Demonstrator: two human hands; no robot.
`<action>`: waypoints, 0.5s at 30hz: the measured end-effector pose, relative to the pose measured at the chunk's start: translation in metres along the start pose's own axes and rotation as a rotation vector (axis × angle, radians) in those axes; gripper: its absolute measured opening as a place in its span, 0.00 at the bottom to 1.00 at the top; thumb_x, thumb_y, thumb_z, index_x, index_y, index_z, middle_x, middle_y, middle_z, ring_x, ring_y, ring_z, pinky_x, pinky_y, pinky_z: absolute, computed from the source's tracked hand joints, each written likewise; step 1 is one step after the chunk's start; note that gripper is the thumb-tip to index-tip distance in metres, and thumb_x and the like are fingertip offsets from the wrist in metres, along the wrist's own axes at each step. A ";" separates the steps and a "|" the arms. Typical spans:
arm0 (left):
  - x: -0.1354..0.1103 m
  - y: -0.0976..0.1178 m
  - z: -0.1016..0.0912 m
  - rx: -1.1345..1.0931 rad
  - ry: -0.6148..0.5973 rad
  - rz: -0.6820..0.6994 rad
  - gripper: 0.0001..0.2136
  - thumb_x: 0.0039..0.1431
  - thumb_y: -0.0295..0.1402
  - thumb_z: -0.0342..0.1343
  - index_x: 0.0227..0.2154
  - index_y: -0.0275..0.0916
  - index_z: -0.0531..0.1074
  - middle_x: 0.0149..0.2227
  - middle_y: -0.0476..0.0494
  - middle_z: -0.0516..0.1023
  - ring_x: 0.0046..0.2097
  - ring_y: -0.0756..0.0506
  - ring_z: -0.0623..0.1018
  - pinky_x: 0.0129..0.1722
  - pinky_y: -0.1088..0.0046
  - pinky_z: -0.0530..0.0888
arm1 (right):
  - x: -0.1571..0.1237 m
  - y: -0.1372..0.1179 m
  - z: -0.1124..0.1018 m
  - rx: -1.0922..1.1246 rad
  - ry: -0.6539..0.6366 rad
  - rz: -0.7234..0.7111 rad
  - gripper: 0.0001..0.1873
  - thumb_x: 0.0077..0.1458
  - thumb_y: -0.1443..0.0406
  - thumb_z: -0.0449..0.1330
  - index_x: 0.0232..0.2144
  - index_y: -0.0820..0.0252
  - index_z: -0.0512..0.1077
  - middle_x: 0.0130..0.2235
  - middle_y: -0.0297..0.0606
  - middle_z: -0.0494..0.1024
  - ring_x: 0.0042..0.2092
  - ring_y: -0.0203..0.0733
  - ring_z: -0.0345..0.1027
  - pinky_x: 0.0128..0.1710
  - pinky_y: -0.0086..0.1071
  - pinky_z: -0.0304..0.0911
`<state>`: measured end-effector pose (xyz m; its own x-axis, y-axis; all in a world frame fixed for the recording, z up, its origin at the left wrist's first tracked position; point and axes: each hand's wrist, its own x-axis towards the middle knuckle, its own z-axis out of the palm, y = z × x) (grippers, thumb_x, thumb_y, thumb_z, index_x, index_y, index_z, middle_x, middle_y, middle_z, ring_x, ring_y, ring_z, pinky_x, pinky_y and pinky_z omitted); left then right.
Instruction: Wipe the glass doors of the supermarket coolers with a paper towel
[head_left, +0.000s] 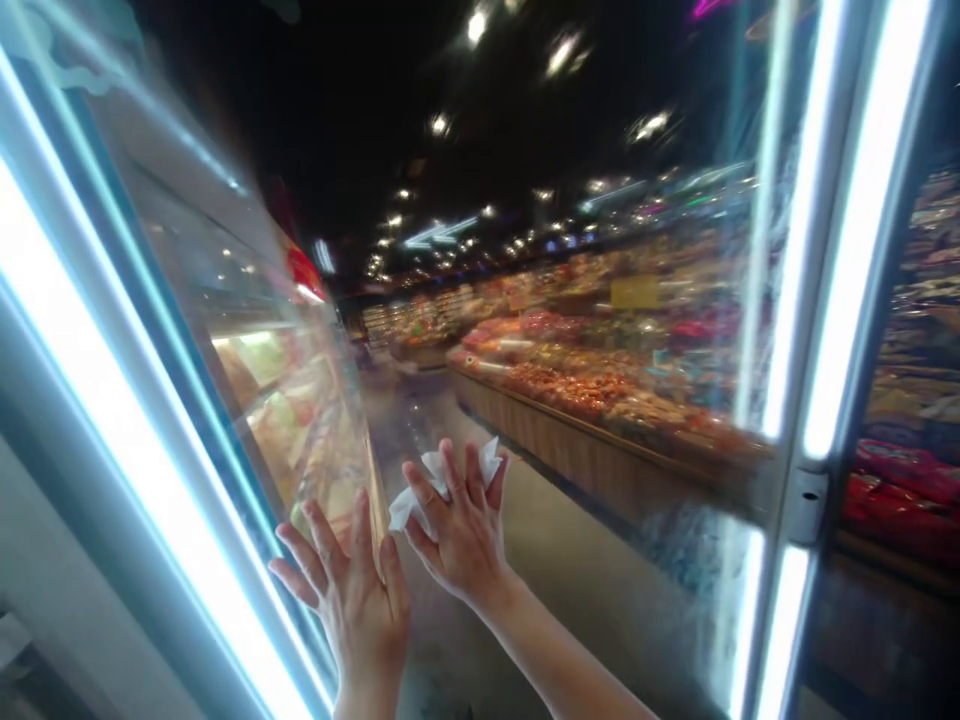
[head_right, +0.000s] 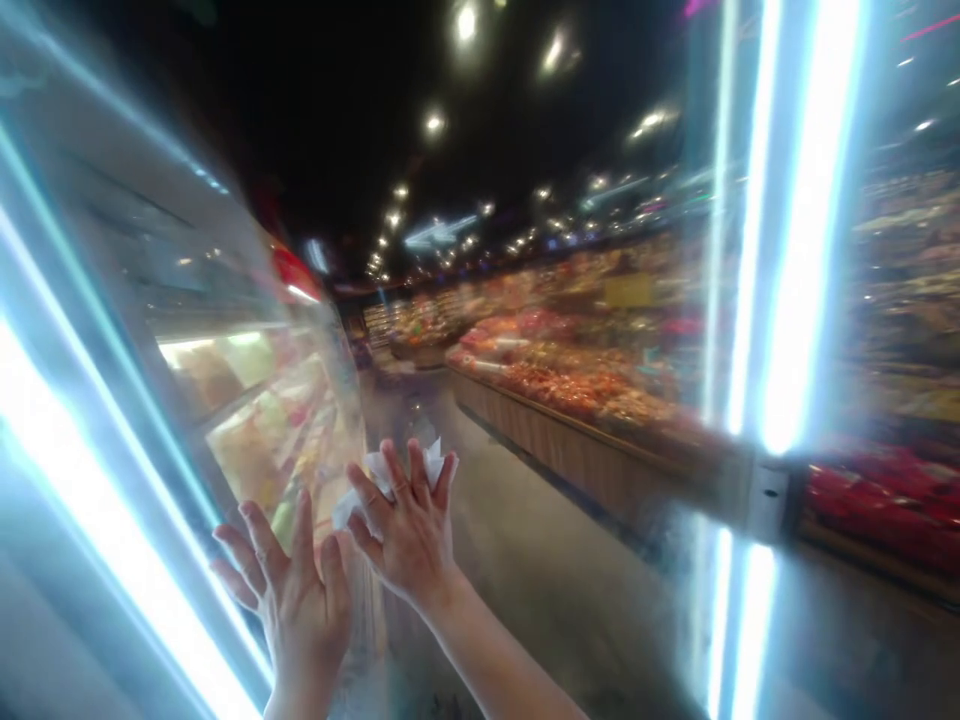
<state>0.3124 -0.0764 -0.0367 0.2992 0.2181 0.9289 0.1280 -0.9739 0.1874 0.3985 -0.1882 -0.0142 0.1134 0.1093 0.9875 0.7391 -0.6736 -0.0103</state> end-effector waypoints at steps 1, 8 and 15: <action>0.001 -0.001 -0.001 -0.005 0.002 0.002 0.37 0.68 0.32 0.52 0.72 0.63 0.39 0.77 0.47 0.28 0.75 0.31 0.31 0.69 0.29 0.37 | 0.006 0.001 0.001 -0.010 0.003 0.000 0.40 0.68 0.54 0.55 0.74 0.43 0.40 0.77 0.37 0.32 0.77 0.57 0.24 0.72 0.64 0.22; 0.004 -0.002 -0.004 -0.006 0.043 0.022 0.39 0.67 0.32 0.53 0.72 0.62 0.38 0.77 0.43 0.29 0.75 0.26 0.33 0.65 0.21 0.40 | -0.003 0.003 0.008 -0.065 0.007 -0.015 0.40 0.66 0.60 0.58 0.74 0.43 0.45 0.76 0.37 0.44 0.77 0.56 0.27 0.73 0.64 0.27; 0.003 0.006 0.009 0.007 0.047 0.029 0.38 0.68 0.32 0.50 0.72 0.62 0.37 0.77 0.41 0.32 0.75 0.23 0.35 0.62 0.17 0.44 | 0.003 0.011 0.008 -0.046 0.044 -0.021 0.42 0.65 0.58 0.59 0.74 0.39 0.43 0.77 0.38 0.42 0.77 0.57 0.26 0.73 0.64 0.26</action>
<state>0.3230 -0.0813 -0.0356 0.2579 0.1869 0.9479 0.1264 -0.9792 0.1587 0.4126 -0.1893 -0.0130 0.0678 0.0927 0.9934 0.7094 -0.7046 0.0173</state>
